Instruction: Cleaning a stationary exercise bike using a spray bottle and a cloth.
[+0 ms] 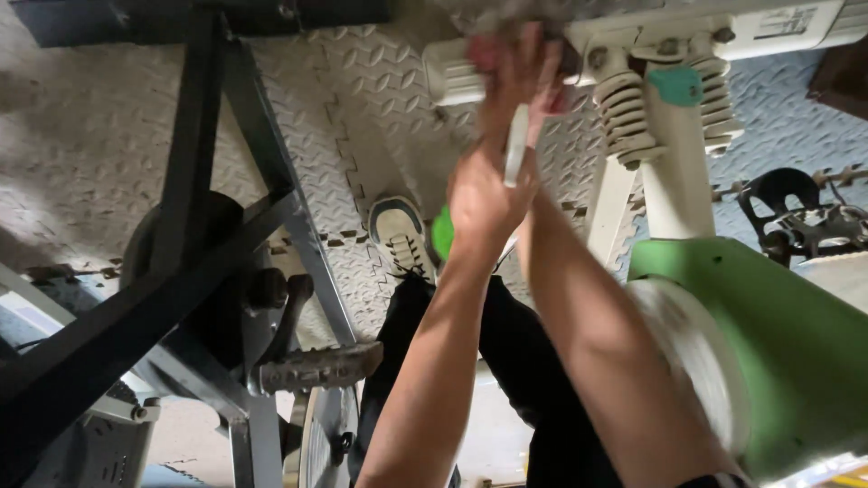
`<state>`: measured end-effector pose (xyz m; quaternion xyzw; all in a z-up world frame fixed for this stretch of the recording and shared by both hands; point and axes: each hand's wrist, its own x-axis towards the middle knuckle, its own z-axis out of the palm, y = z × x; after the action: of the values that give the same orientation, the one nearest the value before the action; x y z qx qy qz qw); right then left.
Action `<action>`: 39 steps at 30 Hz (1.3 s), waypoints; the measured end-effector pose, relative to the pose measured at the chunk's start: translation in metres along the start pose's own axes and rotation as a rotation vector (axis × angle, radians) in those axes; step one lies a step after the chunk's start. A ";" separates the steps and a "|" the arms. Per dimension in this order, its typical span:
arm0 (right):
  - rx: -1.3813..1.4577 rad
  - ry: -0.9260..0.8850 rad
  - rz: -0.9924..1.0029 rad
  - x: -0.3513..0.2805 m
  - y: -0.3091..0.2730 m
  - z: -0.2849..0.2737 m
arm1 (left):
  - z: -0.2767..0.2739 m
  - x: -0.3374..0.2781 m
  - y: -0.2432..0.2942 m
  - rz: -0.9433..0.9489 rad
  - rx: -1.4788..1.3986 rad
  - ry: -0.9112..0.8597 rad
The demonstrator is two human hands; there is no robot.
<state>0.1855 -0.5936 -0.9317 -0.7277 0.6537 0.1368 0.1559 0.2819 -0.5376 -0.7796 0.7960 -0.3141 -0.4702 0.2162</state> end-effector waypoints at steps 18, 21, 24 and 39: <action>-0.013 -0.066 -0.160 0.025 0.006 0.025 | 0.009 0.056 0.011 -0.020 0.184 0.127; 0.148 -0.005 -0.413 -0.022 -0.026 -0.013 | 0.005 0.056 -0.002 -0.077 0.146 0.025; 0.184 -0.034 -0.551 -0.032 0.006 0.019 | -0.003 0.049 -0.001 -0.094 0.155 0.137; 0.181 0.063 -0.609 -0.028 -0.009 0.008 | -0.017 0.039 -0.008 -0.040 0.147 0.049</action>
<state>0.1911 -0.5640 -0.9272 -0.8771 0.4197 0.0023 0.2336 0.3133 -0.5589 -0.8006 0.8272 -0.3263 -0.4304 0.1551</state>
